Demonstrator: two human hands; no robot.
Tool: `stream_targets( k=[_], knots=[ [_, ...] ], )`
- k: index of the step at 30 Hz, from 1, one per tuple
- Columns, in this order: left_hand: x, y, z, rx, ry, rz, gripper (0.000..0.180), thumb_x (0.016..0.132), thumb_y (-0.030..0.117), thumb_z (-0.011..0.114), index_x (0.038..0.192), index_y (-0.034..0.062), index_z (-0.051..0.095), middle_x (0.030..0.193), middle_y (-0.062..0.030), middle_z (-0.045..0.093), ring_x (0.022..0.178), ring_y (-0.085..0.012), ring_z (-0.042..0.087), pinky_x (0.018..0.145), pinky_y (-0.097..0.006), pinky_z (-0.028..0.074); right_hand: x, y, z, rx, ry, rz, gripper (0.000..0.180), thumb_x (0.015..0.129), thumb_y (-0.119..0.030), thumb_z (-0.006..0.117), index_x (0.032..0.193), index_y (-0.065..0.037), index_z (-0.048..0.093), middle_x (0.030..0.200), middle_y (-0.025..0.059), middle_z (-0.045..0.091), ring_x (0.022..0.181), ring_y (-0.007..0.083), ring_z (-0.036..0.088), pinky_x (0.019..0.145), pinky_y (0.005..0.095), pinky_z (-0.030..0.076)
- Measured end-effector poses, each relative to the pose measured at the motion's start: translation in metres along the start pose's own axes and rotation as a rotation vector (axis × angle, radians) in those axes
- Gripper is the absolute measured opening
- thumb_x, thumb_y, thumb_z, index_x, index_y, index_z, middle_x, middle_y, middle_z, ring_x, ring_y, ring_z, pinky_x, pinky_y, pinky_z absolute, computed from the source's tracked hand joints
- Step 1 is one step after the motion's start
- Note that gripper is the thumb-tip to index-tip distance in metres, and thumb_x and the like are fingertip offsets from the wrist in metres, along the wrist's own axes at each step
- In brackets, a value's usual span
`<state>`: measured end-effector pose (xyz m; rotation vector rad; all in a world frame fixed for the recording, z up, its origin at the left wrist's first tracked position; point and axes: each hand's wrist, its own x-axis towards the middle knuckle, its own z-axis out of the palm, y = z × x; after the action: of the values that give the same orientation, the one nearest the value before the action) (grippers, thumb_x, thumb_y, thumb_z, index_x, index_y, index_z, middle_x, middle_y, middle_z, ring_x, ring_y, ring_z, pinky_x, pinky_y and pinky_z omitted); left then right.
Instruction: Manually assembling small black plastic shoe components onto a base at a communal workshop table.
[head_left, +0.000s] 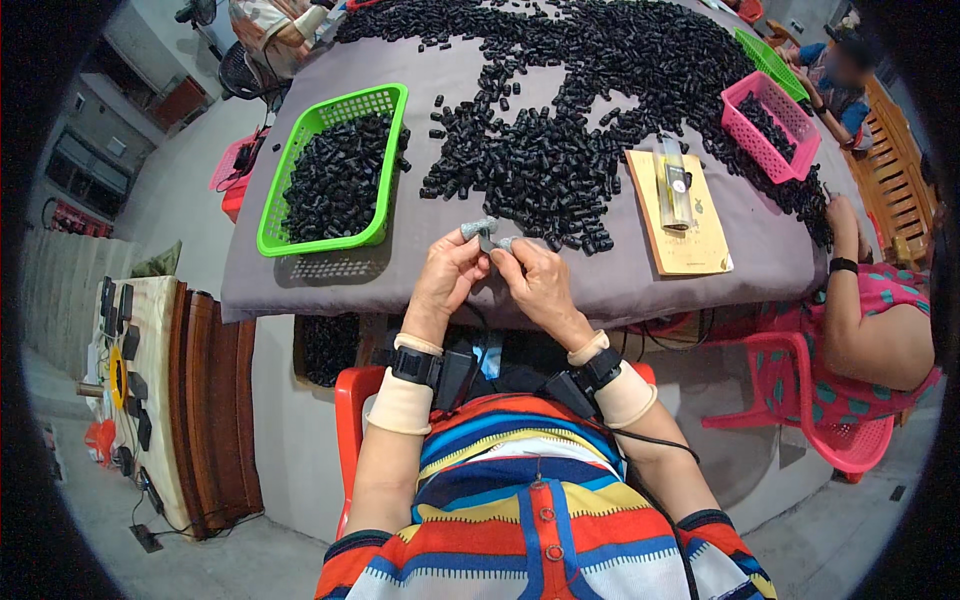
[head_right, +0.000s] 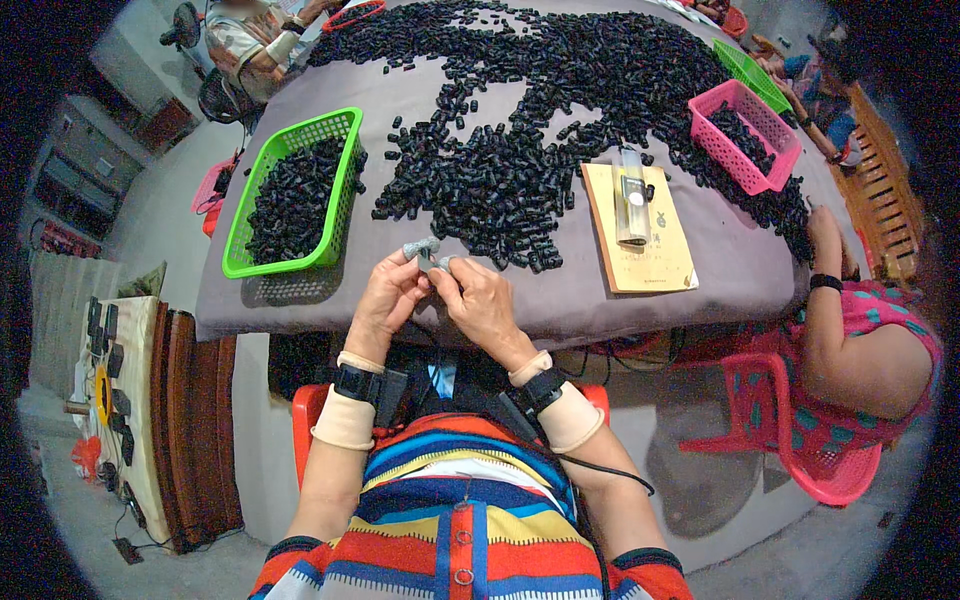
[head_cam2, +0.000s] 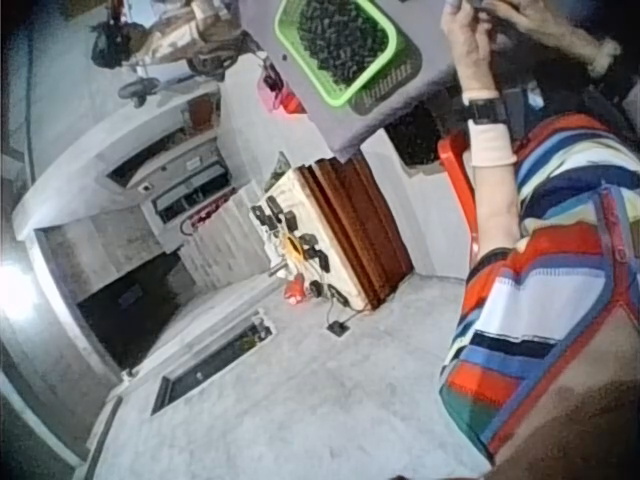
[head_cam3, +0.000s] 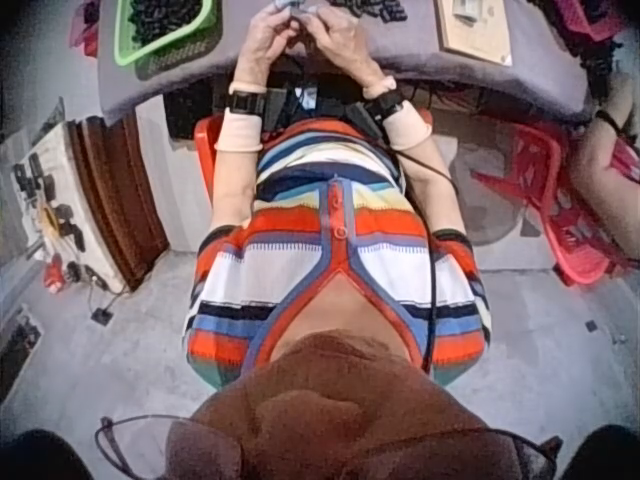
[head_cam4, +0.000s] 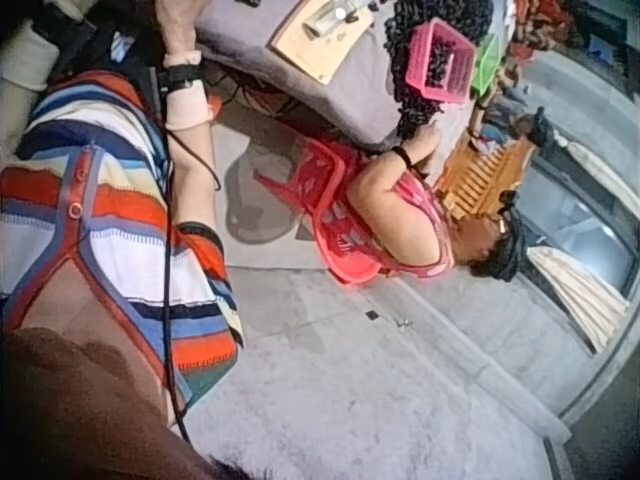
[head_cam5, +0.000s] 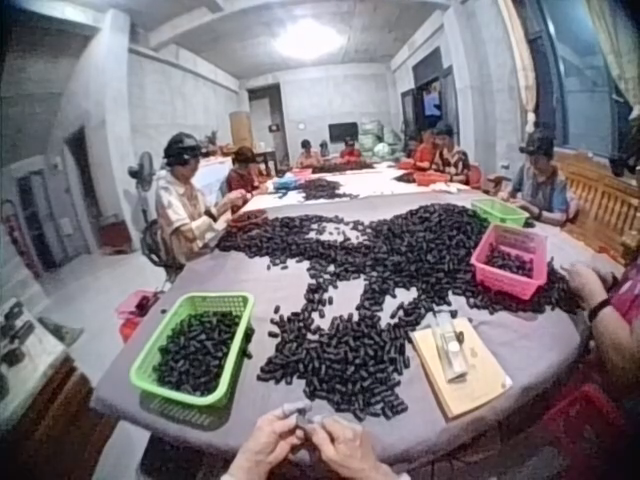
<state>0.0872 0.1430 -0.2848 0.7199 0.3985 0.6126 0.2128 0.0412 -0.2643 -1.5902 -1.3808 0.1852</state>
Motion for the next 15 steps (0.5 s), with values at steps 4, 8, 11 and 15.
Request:
stream_targets(
  k=[4, 8, 11, 15],
  knots=[
    [0.0009, -0.0007, 0.0007, -0.007, 0.004, -0.001, 0.022, 0.087, 0.007, 0.053, 0.108, 0.0002, 0.055, 0.086, -0.0058, 0.060, 0.066, -0.0101, 0.054, 0.059, -0.021, 0.047, 0.0010, -0.0046, -0.0020, 0.008, 0.023, -0.009, 0.020, 0.084, -0.023, 0.057, 0.075, -0.005, 0.056, 0.067, 0.0117, 0.056, 0.059, 0.0310, 0.056, 0.051, 0.0393, 0.041],
    [0.0002, -0.0002, 0.0015, -0.016, 0.011, -0.008, 0.020, 0.087, 0.006, 0.053, 0.106, 0.0004, 0.056, 0.085, -0.0060, 0.060, 0.065, -0.0093, 0.054, 0.058, -0.020, 0.047, 0.0011, -0.0052, 0.0008, 0.063, 0.052, -0.019, 0.026, 0.084, -0.021, 0.057, 0.068, -0.002, 0.050, 0.062, 0.0137, 0.050, 0.057, 0.0309, 0.051, 0.049, 0.0386, 0.037],
    [0.0001, 0.0013, 0.0045, -0.017, 0.017, -0.016, 0.020, 0.087, 0.006, 0.053, 0.105, 0.0006, 0.057, 0.085, -0.0059, 0.061, 0.065, -0.0091, 0.054, 0.058, -0.020, 0.047, 0.0011, -0.0049, 0.0005, 0.045, 0.047, -0.022, 0.025, 0.084, -0.020, 0.057, 0.069, -0.002, 0.051, 0.063, 0.0135, 0.051, 0.058, 0.0308, 0.052, 0.050, 0.0386, 0.038],
    [-0.0014, 0.0027, 0.0064, -0.007, 0.018, -0.023, 0.019, 0.086, 0.006, 0.053, 0.105, 0.0006, 0.057, 0.085, -0.0055, 0.061, 0.065, -0.0090, 0.054, 0.058, -0.020, 0.046, 0.0016, -0.0065, 0.0002, 0.021, 0.024, -0.005, 0.023, 0.084, -0.020, 0.057, 0.069, -0.003, 0.052, 0.063, 0.0132, 0.052, 0.058, 0.0306, 0.053, 0.050, 0.0383, 0.038]
  ],
)
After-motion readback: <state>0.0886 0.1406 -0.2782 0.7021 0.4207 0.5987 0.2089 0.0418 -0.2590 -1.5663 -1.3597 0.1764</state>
